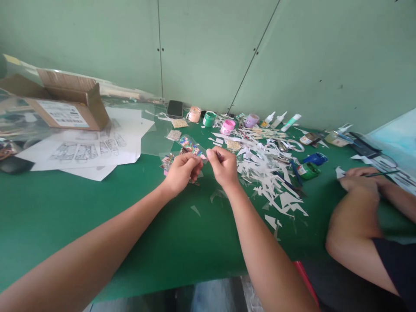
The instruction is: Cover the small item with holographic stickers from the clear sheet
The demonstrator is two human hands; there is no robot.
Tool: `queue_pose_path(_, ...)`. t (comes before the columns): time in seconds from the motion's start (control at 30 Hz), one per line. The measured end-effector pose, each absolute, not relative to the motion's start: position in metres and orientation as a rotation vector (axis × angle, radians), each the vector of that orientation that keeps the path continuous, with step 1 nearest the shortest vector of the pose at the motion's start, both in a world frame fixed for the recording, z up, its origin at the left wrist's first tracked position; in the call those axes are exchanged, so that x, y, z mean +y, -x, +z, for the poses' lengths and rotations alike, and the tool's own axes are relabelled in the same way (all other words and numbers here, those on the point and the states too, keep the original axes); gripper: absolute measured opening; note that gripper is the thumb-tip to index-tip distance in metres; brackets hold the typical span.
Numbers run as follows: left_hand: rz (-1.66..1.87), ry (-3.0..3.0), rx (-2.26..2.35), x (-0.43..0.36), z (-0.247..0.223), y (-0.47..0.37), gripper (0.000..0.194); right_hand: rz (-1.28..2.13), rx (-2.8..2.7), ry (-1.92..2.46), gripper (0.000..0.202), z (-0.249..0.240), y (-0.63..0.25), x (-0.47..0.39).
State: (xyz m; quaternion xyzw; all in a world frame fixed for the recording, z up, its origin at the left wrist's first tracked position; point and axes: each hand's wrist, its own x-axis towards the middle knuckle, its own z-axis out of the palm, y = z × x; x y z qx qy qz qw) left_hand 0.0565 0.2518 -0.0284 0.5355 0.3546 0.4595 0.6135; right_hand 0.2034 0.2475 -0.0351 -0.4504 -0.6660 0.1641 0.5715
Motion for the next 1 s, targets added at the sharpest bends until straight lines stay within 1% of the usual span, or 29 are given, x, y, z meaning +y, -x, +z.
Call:
queue_pose_path(0.27, 1.010, -1.275, 0.798, 0.2496, -0.0291, -0.0589, 0.029, 0.390, -1.618, 1.018, 0.045, -0.0358, -0.2017, 0.2456)
queue_pose_path(0.47, 1.100, -1.282, 0.804, 0.2541, -0.0314, -0.0589, 0.033, 0.134, -1.689, 1.340, 0.042, -0.0372, -0.2018, 0.2470)
queue_pose_path(0.67, 1.062, -1.354, 0.739, 0.2528, -0.0324, -0.0575, 0.033, 0.162, -1.773, 1.556, 0.033, -0.0374, -0.1958, 0.2459)
queue_pose_path(0.8, 1.054, -1.385, 0.713, 0.2532, -0.0331, -0.0570, 0.035, 0.131, -1.782, 1.650, 0.031, -0.0365, -0.1939, 0.2456)
queue_pose_path(1.0, 1.066, -1.421, 0.732, 0.2560, -0.0348, -0.0580, 0.044, 0.081, -1.795, 1.788, 0.026, -0.0328, -0.1936, 0.2447)
